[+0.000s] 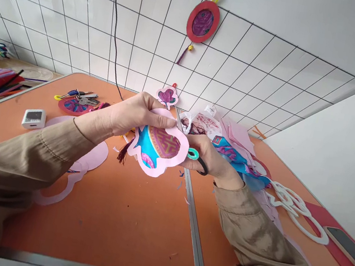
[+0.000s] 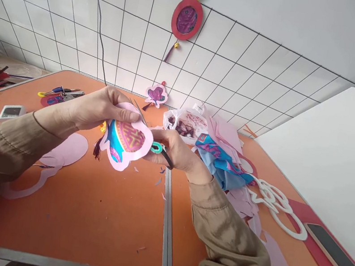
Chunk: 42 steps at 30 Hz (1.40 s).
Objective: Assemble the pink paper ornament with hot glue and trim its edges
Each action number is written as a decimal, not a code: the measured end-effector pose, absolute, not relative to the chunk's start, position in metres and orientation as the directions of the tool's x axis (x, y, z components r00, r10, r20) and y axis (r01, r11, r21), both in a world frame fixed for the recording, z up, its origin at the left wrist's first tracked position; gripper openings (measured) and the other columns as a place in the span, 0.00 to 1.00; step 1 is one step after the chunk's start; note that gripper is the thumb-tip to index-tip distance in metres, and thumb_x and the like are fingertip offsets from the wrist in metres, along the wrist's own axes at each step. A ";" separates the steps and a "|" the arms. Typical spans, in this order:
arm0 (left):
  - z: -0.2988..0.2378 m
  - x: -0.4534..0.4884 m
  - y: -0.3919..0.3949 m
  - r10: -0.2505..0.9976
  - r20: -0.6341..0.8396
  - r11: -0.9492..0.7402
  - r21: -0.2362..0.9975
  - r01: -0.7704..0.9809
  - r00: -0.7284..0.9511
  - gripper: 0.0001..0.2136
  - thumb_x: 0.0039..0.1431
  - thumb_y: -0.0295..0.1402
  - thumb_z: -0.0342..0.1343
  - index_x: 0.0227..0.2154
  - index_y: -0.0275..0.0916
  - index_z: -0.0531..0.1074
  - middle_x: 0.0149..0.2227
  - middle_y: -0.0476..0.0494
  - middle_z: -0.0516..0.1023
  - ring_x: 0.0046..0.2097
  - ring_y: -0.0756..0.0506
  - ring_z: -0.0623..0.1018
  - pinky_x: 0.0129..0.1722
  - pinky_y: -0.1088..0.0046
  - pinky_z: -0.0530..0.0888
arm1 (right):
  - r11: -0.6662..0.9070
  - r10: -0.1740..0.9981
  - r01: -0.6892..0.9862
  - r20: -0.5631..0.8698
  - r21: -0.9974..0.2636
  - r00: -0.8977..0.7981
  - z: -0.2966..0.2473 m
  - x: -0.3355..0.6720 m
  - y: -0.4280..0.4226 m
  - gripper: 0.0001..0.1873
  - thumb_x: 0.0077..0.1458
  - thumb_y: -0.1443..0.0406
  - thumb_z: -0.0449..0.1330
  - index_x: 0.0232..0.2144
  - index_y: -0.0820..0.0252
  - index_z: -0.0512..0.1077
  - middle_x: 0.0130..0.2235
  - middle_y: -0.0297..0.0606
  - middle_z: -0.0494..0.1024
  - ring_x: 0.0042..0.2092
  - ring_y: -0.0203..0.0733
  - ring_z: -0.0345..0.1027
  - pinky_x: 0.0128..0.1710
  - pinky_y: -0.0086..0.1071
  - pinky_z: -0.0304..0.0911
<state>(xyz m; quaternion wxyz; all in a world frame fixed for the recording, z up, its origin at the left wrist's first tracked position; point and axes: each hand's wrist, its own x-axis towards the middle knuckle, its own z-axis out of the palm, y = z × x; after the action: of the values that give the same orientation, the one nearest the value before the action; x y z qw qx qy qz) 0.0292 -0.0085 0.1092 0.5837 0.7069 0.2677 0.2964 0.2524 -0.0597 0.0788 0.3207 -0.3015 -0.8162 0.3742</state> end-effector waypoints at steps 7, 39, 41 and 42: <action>0.105 0.029 -0.003 0.714 0.086 -0.166 0.985 0.050 0.694 0.11 0.54 0.36 0.67 0.28 0.31 0.82 0.25 0.41 0.82 0.26 0.47 0.80 0.24 0.74 0.76 | 0.490 0.817 0.389 0.257 -0.780 -0.516 0.073 0.256 -0.058 0.16 0.46 0.56 0.73 0.33 0.59 0.77 0.34 0.38 0.78 0.37 0.44 0.71 0.35 0.35 0.69; 0.108 0.035 -0.016 0.763 0.128 -0.129 0.991 -0.045 0.634 0.08 0.55 0.29 0.66 0.22 0.33 0.79 0.21 0.45 0.79 0.21 0.50 0.76 0.21 0.76 0.75 | 0.603 0.748 0.305 0.389 -0.737 -0.538 0.061 0.259 -0.049 0.20 0.50 0.50 0.71 0.31 0.59 0.75 0.28 0.32 0.71 0.31 0.38 0.63 0.29 0.32 0.64; 0.107 0.034 -0.017 0.765 0.121 -0.142 0.990 -0.017 0.632 0.09 0.55 0.32 0.67 0.23 0.33 0.80 0.20 0.45 0.79 0.19 0.50 0.75 0.19 0.77 0.72 | 0.609 0.754 0.338 0.390 -0.717 -0.529 0.060 0.260 -0.049 0.20 0.50 0.49 0.71 0.31 0.59 0.74 0.27 0.32 0.70 0.30 0.37 0.63 0.29 0.32 0.65; 0.107 0.034 -0.017 0.765 0.121 -0.149 0.989 -0.009 0.632 0.09 0.55 0.32 0.67 0.23 0.34 0.80 0.20 0.45 0.78 0.19 0.51 0.75 0.18 0.77 0.72 | 0.612 0.757 0.359 0.392 -0.705 -0.522 0.059 0.261 -0.049 0.21 0.50 0.49 0.70 0.30 0.59 0.74 0.27 0.32 0.70 0.30 0.37 0.63 0.29 0.32 0.65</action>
<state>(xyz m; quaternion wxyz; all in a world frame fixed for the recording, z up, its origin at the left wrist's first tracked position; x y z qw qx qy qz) 0.0339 -0.0172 0.1069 0.5907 0.6835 0.2767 0.3276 0.2610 -0.0488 0.0590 0.3530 -0.3380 -0.8254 0.2825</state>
